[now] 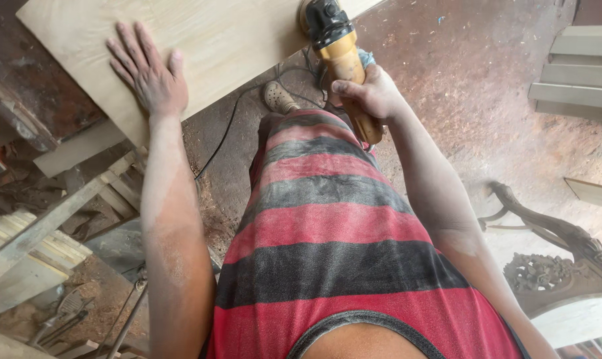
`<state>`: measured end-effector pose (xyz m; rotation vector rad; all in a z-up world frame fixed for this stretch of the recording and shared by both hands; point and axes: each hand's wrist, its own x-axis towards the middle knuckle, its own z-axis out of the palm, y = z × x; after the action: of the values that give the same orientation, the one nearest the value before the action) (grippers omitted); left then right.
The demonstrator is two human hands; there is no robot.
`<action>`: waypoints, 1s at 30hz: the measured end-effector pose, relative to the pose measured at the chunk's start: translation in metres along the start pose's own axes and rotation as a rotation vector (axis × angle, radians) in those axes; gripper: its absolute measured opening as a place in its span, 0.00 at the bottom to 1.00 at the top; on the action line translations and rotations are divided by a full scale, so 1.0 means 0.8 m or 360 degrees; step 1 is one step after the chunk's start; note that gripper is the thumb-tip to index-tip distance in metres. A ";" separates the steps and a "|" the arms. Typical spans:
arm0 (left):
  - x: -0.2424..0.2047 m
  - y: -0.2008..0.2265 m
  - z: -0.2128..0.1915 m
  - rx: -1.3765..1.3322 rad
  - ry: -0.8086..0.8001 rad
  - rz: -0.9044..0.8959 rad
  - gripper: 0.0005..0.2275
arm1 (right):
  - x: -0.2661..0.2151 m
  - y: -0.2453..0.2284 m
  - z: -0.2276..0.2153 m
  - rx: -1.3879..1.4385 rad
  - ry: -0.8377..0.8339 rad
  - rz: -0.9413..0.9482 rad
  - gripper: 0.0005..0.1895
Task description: The person uses an electric sander to smooth the surface of a large wooden plank on a workbench. They move the sander across the plank repeatedly, then flip the plank to sand the other side before stacking it with other planks.
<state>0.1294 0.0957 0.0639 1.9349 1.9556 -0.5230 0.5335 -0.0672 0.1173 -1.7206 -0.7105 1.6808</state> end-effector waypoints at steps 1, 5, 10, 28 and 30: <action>-0.017 -0.014 0.004 0.0006 -0.0019 -0.0005 0.33 | -0.002 0.001 0.004 0.0029 -0.0035 -0.0016 0.26; -0.048 -0.071 0.018 0.0023 -0.0027 -0.0197 0.34 | -0.014 -0.004 -0.031 0.0039 0.0205 0.0115 0.18; -0.057 -0.098 0.038 -0.0154 -0.0060 -0.0266 0.35 | -0.029 -0.013 -0.078 0.0314 0.0368 0.0129 0.15; -0.120 -0.138 0.135 -0.0339 0.0344 -0.0168 0.34 | 0.008 -0.022 0.093 0.0079 -0.0297 0.0138 0.18; -0.130 -0.140 0.144 -0.0269 0.0241 -0.0201 0.34 | -0.001 -0.026 0.067 0.0239 -0.0128 0.0177 0.19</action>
<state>0.0173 -0.0514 0.0158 1.8018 2.1506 -0.2393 0.4810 -0.0509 0.1336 -1.6212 -0.5179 1.8392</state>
